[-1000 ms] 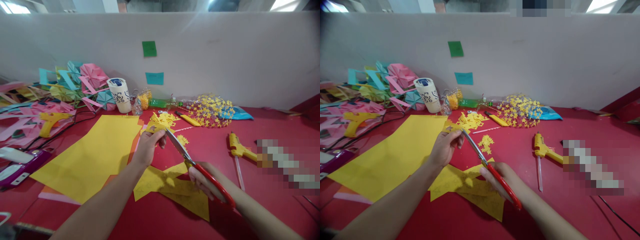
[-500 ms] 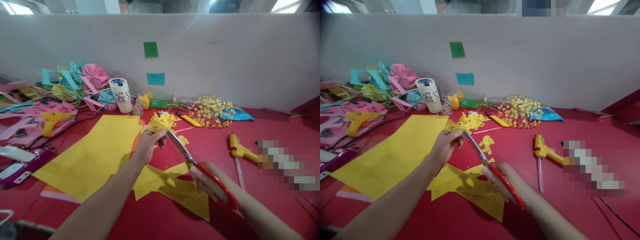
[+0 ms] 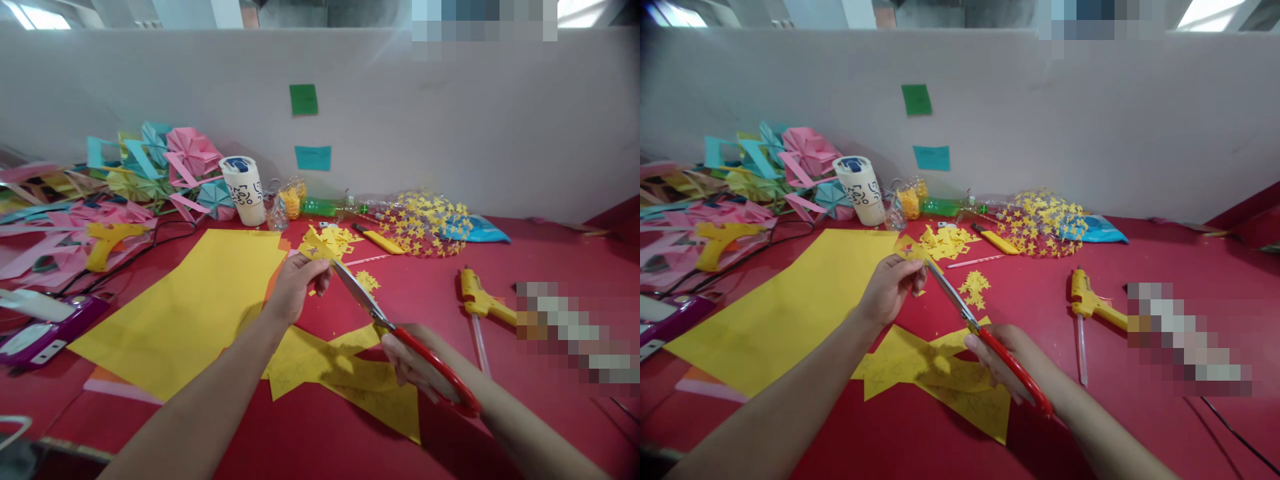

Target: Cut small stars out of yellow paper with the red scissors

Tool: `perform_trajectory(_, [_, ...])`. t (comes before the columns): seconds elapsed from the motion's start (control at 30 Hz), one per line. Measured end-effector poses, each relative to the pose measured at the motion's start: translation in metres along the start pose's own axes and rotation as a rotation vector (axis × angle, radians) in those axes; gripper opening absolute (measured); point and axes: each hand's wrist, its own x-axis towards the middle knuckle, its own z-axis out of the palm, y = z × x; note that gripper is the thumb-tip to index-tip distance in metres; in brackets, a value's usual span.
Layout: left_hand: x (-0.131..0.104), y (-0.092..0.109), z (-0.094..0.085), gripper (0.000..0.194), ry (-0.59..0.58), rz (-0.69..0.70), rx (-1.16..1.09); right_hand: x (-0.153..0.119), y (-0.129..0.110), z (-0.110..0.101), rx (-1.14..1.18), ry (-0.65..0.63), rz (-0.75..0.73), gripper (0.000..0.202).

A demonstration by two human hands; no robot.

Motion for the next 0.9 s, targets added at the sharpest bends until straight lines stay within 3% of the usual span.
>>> perform_trajectory(0.6, [0.0011,-0.0002,-0.0016,0.025,0.031,-0.005,0.041,0.0009,-0.0024,-0.0003,-0.073,0.010,0.050,0.063])
perform_trajectory(0.9, [0.0006,-0.0026,-0.0036,0.026,-0.007,0.025,0.033,-0.0018,-0.0023,-0.0007,-0.049,-0.003,0.001,0.064])
